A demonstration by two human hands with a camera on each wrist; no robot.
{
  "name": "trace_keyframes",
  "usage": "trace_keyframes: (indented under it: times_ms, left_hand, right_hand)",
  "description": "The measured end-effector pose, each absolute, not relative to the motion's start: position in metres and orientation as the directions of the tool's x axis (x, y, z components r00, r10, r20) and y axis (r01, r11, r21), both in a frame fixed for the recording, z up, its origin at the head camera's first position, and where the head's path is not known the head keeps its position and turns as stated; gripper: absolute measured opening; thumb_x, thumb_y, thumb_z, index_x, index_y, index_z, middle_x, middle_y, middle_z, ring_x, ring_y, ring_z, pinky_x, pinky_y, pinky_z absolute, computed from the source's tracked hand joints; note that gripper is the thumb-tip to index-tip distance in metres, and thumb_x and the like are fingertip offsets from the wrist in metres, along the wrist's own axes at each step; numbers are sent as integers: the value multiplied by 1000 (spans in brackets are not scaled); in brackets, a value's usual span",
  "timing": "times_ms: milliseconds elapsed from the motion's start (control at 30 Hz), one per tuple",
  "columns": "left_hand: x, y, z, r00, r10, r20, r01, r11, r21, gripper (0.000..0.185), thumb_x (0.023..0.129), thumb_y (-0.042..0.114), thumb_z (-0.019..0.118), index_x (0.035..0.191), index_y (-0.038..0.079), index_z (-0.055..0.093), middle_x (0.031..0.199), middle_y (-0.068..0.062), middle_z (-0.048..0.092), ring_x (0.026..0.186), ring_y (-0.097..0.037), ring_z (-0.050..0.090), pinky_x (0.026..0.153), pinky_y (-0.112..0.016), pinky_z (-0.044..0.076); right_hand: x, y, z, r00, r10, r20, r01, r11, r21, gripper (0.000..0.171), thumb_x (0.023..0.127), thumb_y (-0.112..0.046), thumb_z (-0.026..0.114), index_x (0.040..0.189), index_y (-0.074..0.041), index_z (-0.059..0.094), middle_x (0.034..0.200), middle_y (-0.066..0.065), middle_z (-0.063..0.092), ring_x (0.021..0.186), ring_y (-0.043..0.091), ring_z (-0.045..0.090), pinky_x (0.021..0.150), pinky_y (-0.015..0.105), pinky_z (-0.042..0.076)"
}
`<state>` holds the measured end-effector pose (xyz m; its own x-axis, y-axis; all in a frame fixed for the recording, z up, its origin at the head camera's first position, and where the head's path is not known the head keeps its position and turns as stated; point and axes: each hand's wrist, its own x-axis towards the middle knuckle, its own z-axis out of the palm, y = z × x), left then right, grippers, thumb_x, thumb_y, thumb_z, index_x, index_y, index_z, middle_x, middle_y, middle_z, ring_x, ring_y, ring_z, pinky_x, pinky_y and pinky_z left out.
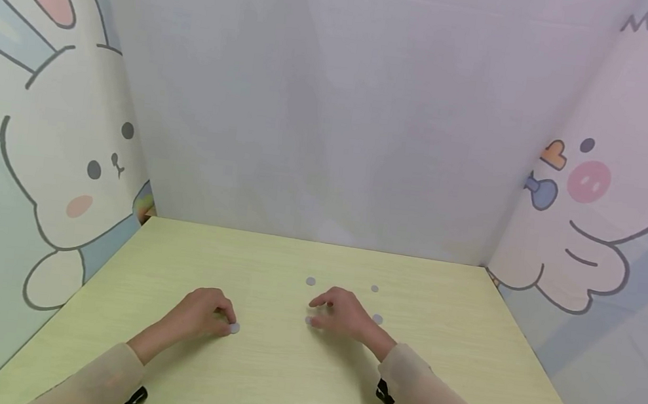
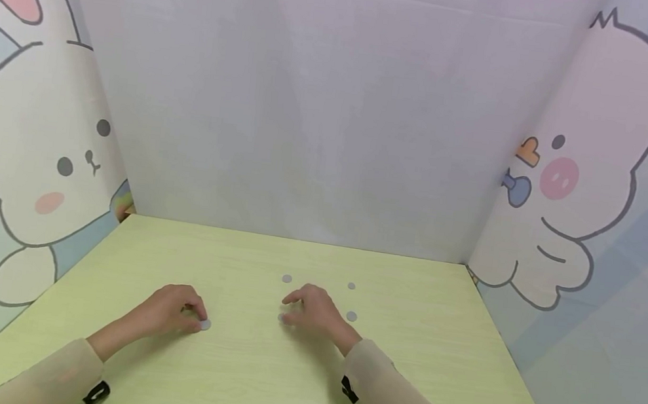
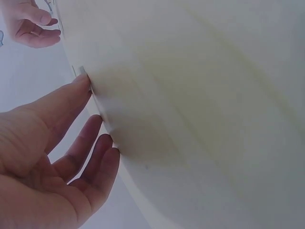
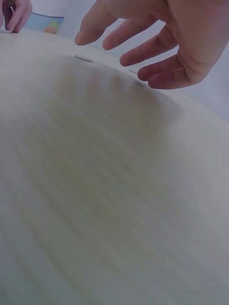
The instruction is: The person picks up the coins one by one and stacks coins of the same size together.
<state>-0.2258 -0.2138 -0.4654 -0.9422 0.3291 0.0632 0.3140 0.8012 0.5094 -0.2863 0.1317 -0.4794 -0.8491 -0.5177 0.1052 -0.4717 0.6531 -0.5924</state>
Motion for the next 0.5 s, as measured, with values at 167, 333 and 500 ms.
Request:
trace_keyframes:
  times_ms: [167, 333, 500]
  left_hand:
    - [-225, -214, -465, -946, 320, 55, 301, 802, 515, 15, 84, 18, 91, 82, 26, 79, 89, 10, 67, 87, -14, 60, 82, -39, 50]
    - [-224, -214, -465, -947, 319, 45, 295, 802, 520, 15, 84, 17, 91, 82, 25, 79, 89, 8, 68, 85, -15, 59, 80, -39, 50]
    - [-224, -213, -464, -950, 310, 40, 284, 804, 522, 15, 84, 17, 91, 82, 25, 79, 88, 9, 67, 85, -14, 59, 80, -39, 50]
  right_hand:
    - [-285, 131, -485, -829, -544, 128, -514, 653, -556, 24, 90, -20, 85, 114, -14, 82, 109, -2, 74, 103, 18, 63, 92, 40, 50]
    - [-283, 131, -485, -832, -538, 134, -517, 666, -538, 23, 87, -17, 87, 110, -13, 83, 109, -1, 71, 105, 21, 63, 94, 43, 50]
    - [-282, 131, -484, -836, -531, 136, -514, 671, -534, 20, 88, -16, 87, 107, -13, 84, 108, -1, 69, 104, 21, 61, 94, 44, 50]
